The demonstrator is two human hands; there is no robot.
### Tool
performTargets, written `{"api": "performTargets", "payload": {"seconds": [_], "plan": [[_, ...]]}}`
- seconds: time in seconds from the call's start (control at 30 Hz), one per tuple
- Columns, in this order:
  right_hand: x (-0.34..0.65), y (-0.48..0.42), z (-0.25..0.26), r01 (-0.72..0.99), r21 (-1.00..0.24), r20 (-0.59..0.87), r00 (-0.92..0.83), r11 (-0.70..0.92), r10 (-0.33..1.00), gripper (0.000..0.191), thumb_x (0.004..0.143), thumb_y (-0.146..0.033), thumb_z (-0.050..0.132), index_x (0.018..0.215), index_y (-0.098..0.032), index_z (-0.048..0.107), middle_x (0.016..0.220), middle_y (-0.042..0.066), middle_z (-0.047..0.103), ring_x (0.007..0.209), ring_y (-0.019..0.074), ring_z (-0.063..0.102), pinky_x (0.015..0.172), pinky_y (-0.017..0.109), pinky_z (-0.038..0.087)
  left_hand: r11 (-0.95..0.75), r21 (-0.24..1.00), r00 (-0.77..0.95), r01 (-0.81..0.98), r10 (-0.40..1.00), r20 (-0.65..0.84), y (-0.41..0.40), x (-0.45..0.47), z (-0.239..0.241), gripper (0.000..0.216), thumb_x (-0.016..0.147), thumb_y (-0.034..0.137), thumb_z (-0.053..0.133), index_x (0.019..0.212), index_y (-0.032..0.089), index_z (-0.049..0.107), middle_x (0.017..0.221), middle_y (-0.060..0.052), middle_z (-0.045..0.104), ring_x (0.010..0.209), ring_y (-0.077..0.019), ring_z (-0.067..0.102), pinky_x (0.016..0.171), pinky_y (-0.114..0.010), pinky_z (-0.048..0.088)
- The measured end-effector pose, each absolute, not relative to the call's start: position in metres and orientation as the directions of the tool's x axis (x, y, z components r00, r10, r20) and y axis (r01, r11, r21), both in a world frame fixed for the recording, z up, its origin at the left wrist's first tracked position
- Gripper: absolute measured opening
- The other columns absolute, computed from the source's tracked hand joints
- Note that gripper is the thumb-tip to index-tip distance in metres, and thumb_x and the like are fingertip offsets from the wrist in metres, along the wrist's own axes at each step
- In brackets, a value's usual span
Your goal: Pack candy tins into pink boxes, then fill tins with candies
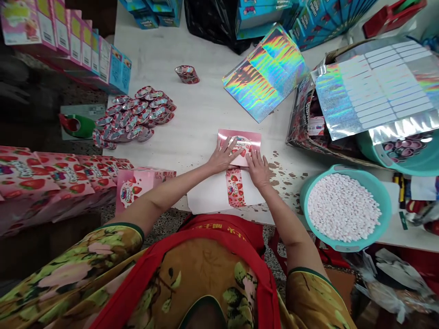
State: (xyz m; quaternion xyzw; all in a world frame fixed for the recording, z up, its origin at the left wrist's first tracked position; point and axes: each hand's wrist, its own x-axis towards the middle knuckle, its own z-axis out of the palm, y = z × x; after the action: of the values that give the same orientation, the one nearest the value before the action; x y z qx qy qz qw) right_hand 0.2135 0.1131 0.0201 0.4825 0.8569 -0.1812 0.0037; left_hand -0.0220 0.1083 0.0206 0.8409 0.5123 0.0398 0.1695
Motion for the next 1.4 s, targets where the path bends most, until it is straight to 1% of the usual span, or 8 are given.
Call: {"api": "performTargets", "payload": {"seconds": [0.17, 0.27, 0.37, 0.43, 0.7, 0.93, 1.23, 1.4], "plan": [[0.216, 0.111, 0.002, 0.803, -0.455, -0.093, -0.473, 0.385, 0.876, 0.055, 0.1, -0.048, 0.056, 0.149, -0.023, 0.053, 0.162, 0.016, 0.041, 0.159, 0.0311, 0.026, 0.126, 0.058, 0.029, -0.374, 0.366, 0.443, 0.852, 0.887, -0.126, 0.099, -0.004, 0.019, 0.08, 0.093, 0.036, 0.067, 0.163, 0.024, 0.031, 0.171, -0.018, 0.019, 0.159, -0.0421, 0.001, 0.122, -0.076, 0.001], [0.224, 0.1, -0.003, 0.748, -0.618, -0.004, -0.309, 0.241, 0.951, 0.073, 0.096, -0.057, 0.057, 0.159, -0.023, 0.038, 0.167, 0.016, 0.031, 0.16, 0.0308, 0.02, 0.124, 0.058, 0.035, -0.365, 0.448, 0.454, 0.816, 0.885, -0.105, 0.094, 0.015, 0.014, 0.058, 0.1, 0.032, 0.054, 0.157, 0.03, 0.044, 0.17, -0.012, 0.028, 0.159, -0.0398, 0.005, 0.123, -0.075, 0.002], [0.233, 0.078, -0.01, 0.664, -0.748, -0.015, -0.046, 0.02, 0.999, 0.071, 0.103, -0.054, 0.036, 0.165, -0.023, 0.018, 0.167, 0.016, 0.031, 0.153, 0.0275, 0.038, 0.118, 0.054, 0.045, -0.352, 0.508, 0.447, 0.786, 0.891, -0.073, 0.093, 0.026, 0.015, 0.052, 0.103, 0.023, 0.043, 0.152, 0.034, 0.051, 0.168, -0.01, 0.032, 0.159, -0.0374, 0.01, 0.123, -0.075, 0.003], [0.234, 0.066, -0.013, 0.61, -0.787, -0.056, 0.068, -0.086, 0.996, 0.065, 0.105, -0.046, 0.025, 0.164, -0.02, 0.022, 0.16, 0.018, 0.043, 0.143, 0.0252, 0.053, 0.114, 0.05, 0.05, -0.343, 0.538, 0.438, 0.77, 0.897, -0.055, 0.094, 0.026, 0.025, 0.052, 0.102, 0.02, 0.041, 0.152, 0.032, 0.052, 0.167, -0.011, 0.034, 0.159, -0.0363, 0.012, 0.124, -0.074, 0.004], [0.208, 0.069, -0.013, 0.651, -0.759, -0.054, -0.028, -0.023, 0.998, 0.056, 0.095, -0.037, 0.046, 0.146, -0.016, 0.055, 0.147, 0.013, 0.06, 0.136, 0.025, 0.06, 0.119, 0.045, 0.048, -0.289, 0.498, 0.373, 0.818, 0.925, -0.076, 0.094, 0.015, 0.064, 0.055, 0.1, 0.022, 0.044, 0.155, 0.026, 0.05, 0.168, -0.011, 0.033, 0.16, -0.0392, 0.009, 0.126, -0.07, 0.009], [0.206, 0.067, -0.017, 0.741, -0.67, -0.034, -0.079, 0.036, 0.996, 0.063, 0.092, -0.027, 0.043, 0.154, -0.016, 0.047, 0.147, 0.011, 0.06, 0.131, 0.0254, 0.064, 0.111, 0.043, 0.055, -0.243, 0.517, 0.314, 0.82, 0.948, -0.052, 0.084, 0.017, 0.05, 0.056, 0.099, 0.019, 0.047, 0.153, 0.03, 0.053, 0.167, -0.009, 0.036, 0.16, -0.0399, 0.008, 0.125, -0.073, 0.005], [0.208, 0.067, -0.024, 0.737, -0.674, -0.093, -0.138, 0.04, 0.986, 0.066, 0.093, -0.03, 0.042, 0.157, -0.014, 0.041, 0.156, 0.012, 0.05, 0.14, 0.0307, 0.055, 0.118, 0.048, 0.048, -0.127, 0.584, 0.214, 0.802, 0.973, -0.082, 0.08, 0.022, 0.052, 0.058, 0.095, 0.022, 0.055, 0.153, 0.028, 0.052, 0.166, -0.01, 0.038, 0.161, -0.0398, 0.001, 0.124, -0.075, 0.007], [0.206, 0.068, -0.027, 0.714, -0.7, -0.1, -0.074, -0.017, 0.992, 0.061, 0.094, -0.033, 0.042, 0.152, -0.014, 0.048, 0.143, 0.016, 0.063, 0.124, 0.0312, 0.066, 0.112, 0.048, 0.053, -0.078, 0.604, 0.187, 0.793, 0.975, -0.12, 0.085, 0.049, 0.047, 0.051, 0.102, 0.028, 0.045, 0.152, 0.025, 0.052, 0.164, -0.015, 0.038, 0.161, -0.0404, 0.003, 0.123, -0.075, 0.007]]}}
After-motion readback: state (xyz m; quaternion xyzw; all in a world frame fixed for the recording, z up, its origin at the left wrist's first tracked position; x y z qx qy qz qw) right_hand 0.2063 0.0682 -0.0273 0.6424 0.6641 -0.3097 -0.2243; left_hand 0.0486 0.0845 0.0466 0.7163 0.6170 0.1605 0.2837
